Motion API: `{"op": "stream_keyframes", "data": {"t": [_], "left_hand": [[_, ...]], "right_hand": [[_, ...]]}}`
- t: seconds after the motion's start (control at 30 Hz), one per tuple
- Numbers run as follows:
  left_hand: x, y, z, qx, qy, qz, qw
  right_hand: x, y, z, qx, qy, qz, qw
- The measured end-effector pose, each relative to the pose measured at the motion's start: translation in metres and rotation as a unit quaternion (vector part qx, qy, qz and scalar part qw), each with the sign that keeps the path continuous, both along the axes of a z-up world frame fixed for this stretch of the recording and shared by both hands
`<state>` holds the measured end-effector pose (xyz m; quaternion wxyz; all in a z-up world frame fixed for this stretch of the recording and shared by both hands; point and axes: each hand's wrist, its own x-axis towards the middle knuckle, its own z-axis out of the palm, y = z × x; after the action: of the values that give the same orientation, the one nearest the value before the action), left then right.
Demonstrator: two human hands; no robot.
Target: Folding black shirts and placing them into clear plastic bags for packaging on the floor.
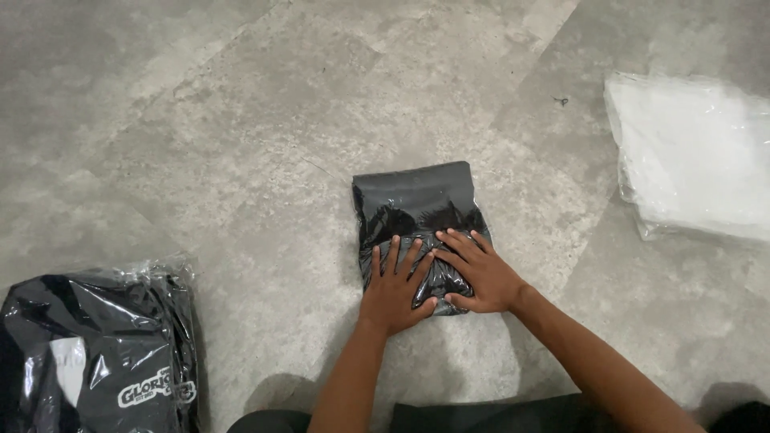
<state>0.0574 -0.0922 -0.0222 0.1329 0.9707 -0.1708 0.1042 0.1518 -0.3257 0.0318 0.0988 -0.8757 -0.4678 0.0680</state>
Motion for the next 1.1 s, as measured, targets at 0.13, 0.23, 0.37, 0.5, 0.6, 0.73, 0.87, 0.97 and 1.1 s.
{"op": "stream_keyframes", "data": {"t": [0.13, 0.23, 0.37, 0.5, 0.6, 0.73, 0.87, 0.97, 1.1], "left_hand": [[0.0, -0.002, -0.004, -0.003, 0.002, -0.001, 1.0], [0.0, -0.002, -0.006, 0.003, 0.01, 0.004, 1.0], [0.001, 0.0, 0.003, 0.0, 0.032, -0.001, 0.999], [0.001, 0.001, 0.005, -0.025, 0.068, -0.015, 0.997], [0.002, 0.003, 0.009, -0.035, 0.063, -0.02, 0.997], [0.006, 0.004, 0.011, -0.028, 0.059, -0.022, 0.998], [0.002, 0.002, 0.005, -0.041, 0.031, -0.015, 0.999], [0.001, 0.002, 0.004, -0.036, 0.02, -0.013, 0.999], [0.002, 0.002, 0.0, -0.029, 0.006, -0.012, 0.999]], "right_hand": [[0.006, 0.007, 0.03, 0.046, 0.112, -0.017, 0.993], [0.021, 0.024, 0.02, 0.055, 0.04, -0.056, 0.996], [0.037, 0.071, 0.031, 0.074, -0.046, -0.125, 0.988], [0.044, 0.09, 0.011, -0.005, -0.01, -0.156, 0.988], [0.047, 0.09, 0.006, -0.021, -0.002, -0.159, 0.987], [0.051, 0.093, 0.012, -0.036, 0.015, -0.164, 0.986], [0.048, 0.091, 0.006, -0.04, 0.02, -0.163, 0.986], [0.049, 0.09, 0.002, -0.036, 0.008, -0.161, 0.986], [0.052, 0.089, 0.0, -0.024, 0.027, -0.158, 0.987]]}}
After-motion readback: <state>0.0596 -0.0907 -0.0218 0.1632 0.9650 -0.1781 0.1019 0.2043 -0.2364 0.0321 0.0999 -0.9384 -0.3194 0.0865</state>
